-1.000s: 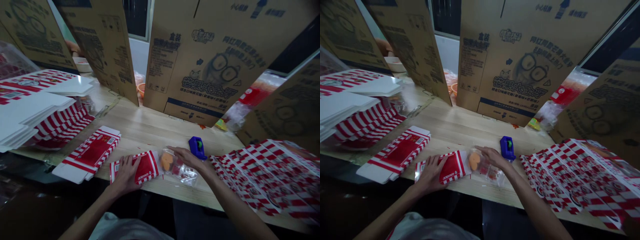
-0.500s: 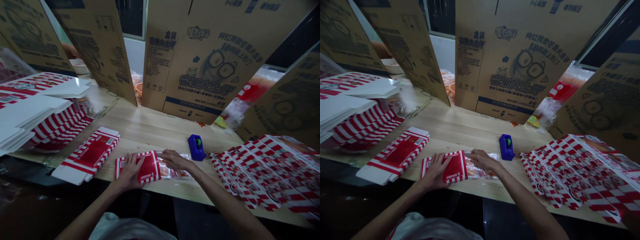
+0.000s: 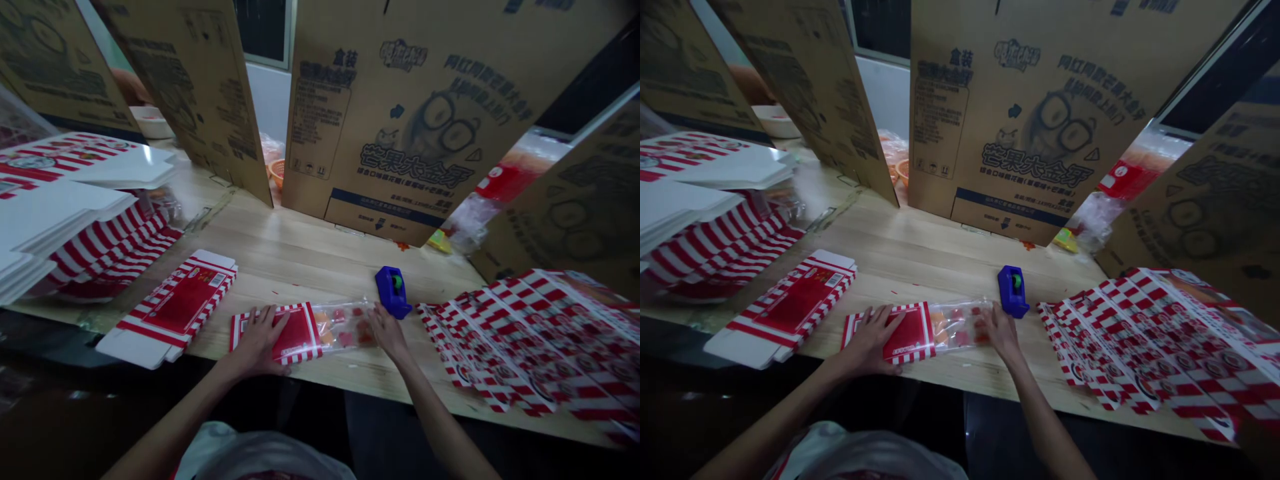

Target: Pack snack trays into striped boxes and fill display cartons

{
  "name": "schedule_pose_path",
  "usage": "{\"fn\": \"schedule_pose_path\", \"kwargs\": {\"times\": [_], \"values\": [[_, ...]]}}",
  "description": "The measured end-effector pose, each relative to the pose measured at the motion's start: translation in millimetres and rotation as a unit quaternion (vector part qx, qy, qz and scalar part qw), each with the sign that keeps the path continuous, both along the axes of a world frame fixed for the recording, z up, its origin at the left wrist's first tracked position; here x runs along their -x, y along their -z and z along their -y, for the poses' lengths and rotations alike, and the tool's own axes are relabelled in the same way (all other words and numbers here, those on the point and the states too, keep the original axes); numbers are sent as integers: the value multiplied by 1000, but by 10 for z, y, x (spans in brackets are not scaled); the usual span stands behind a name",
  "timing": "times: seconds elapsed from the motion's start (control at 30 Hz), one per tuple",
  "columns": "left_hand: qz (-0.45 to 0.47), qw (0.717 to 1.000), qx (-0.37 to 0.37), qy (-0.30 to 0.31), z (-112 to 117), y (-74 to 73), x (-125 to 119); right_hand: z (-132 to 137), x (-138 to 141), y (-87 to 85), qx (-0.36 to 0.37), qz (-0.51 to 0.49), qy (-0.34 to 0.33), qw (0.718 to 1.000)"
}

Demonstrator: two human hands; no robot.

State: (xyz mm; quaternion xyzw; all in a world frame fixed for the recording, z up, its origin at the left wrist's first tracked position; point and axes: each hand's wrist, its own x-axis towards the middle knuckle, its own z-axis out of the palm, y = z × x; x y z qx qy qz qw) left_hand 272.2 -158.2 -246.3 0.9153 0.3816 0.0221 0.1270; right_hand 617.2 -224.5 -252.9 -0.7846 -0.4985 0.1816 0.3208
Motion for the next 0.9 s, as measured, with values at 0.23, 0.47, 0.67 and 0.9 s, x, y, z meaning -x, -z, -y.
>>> {"fn": "schedule_pose_path", "kwargs": {"times": [0.23,0.47,0.67,0.9], "values": [[9,1000,-14,3,47,87,-40,181,891,78,-4,-154,-90,984],[24,994,-59,-83,90,-81,-65,164,1345,56,-109,-283,-83,949],[152,961,-85,-217,347,-280,-237,399,1524,-27,-214,-323,33,921],[364,895,189,-175,532,-179,-66,473,1574,-124,-159,-489,39,857]]}}
